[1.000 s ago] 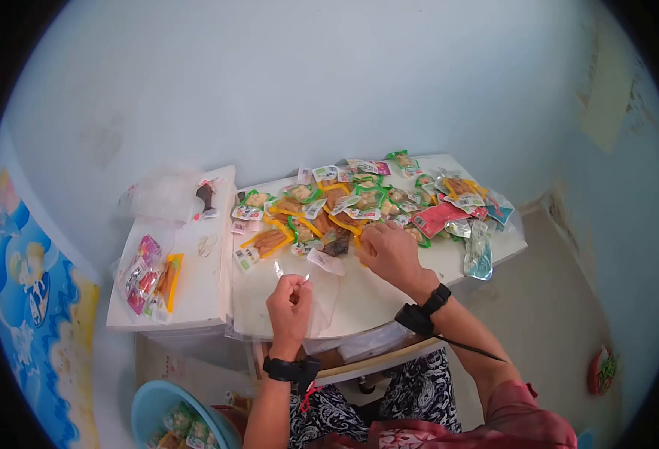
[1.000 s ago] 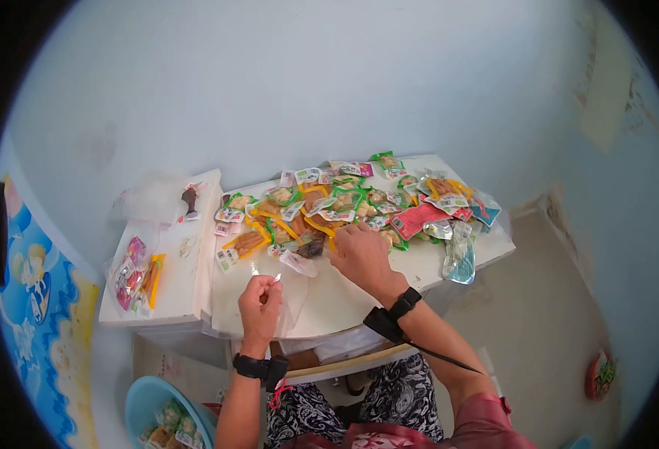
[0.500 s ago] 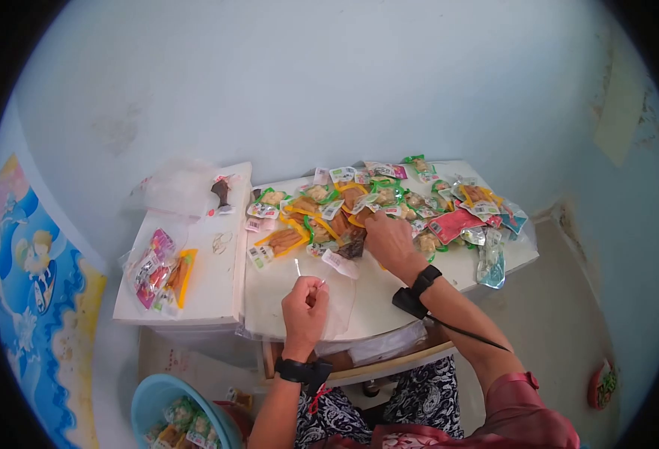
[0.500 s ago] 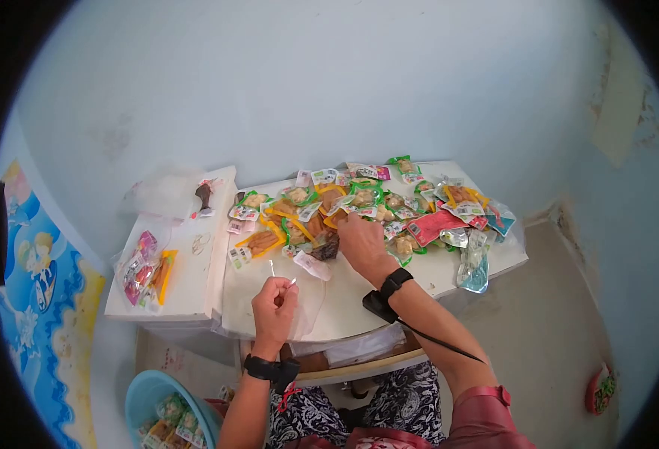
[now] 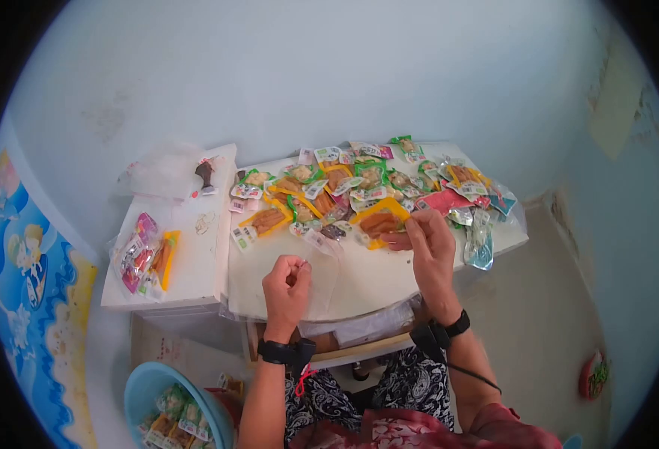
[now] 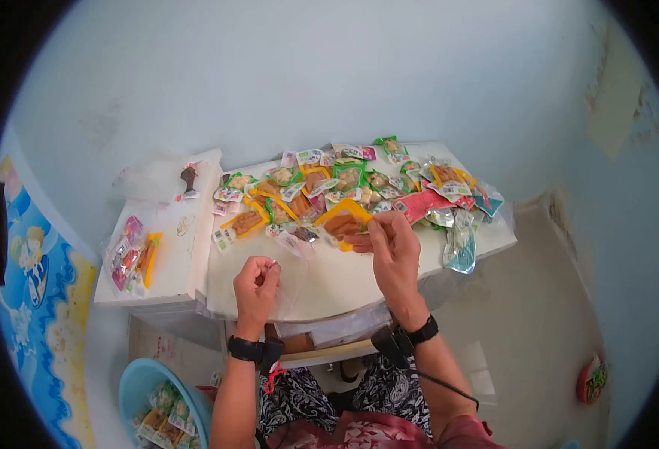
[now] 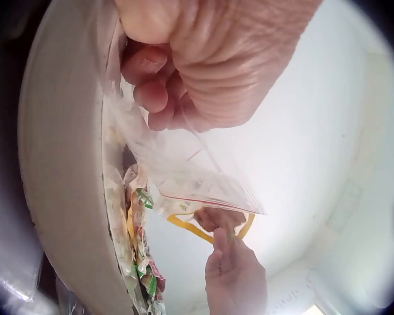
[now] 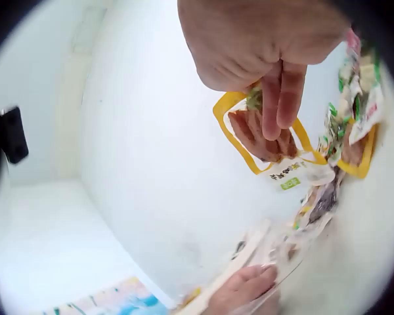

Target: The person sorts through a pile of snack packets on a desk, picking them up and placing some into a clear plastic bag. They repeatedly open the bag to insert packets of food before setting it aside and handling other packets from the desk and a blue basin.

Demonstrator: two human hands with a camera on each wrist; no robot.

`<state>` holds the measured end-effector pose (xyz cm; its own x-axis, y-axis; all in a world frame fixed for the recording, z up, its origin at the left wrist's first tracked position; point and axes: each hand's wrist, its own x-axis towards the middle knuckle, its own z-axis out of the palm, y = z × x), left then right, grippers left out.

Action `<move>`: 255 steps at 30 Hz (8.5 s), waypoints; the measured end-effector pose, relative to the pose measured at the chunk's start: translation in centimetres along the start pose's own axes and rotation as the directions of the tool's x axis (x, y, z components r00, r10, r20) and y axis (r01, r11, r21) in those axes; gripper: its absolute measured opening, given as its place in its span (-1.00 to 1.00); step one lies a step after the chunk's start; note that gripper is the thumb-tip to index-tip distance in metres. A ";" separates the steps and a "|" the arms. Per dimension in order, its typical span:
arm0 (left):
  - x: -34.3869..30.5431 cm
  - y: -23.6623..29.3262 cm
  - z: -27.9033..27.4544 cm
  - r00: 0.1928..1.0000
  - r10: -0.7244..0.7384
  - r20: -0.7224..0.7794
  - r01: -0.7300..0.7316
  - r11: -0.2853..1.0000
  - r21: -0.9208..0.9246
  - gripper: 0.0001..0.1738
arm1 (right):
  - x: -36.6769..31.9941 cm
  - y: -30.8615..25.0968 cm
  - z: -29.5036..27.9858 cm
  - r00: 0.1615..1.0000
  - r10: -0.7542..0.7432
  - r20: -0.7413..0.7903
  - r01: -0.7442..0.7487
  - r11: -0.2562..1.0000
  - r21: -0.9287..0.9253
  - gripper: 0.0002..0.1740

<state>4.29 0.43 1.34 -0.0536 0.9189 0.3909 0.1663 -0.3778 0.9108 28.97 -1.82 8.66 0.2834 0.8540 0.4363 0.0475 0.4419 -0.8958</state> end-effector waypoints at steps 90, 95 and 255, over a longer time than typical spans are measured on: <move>-7.9 10.6 3.0 0.959 0.045 0.281 -0.151 0.917 0.370 -0.90 | -15.3 3.0 -0.2 0.978 -0.171 0.116 0.192 0.960 -0.205 -0.76; -8.2 10.4 3.1 0.899 0.006 0.438 -0.127 0.960 0.248 -0.91 | -14.5 2.4 -0.1 0.979 -0.009 0.205 0.031 0.994 -0.107 -0.82; -3.4 11.3 7.3 0.802 0.406 0.438 -0.462 0.886 0.023 -0.84 | -9.2 2.4 0.4 0.832 0.069 0.550 0.192 0.894 -0.404 -0.63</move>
<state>13.50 -6.12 9.32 0.4561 0.6330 0.6255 0.1953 -0.7570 0.6236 26.11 -8.50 2.55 -0.2874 0.8926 0.3475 0.4844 0.4484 -0.7512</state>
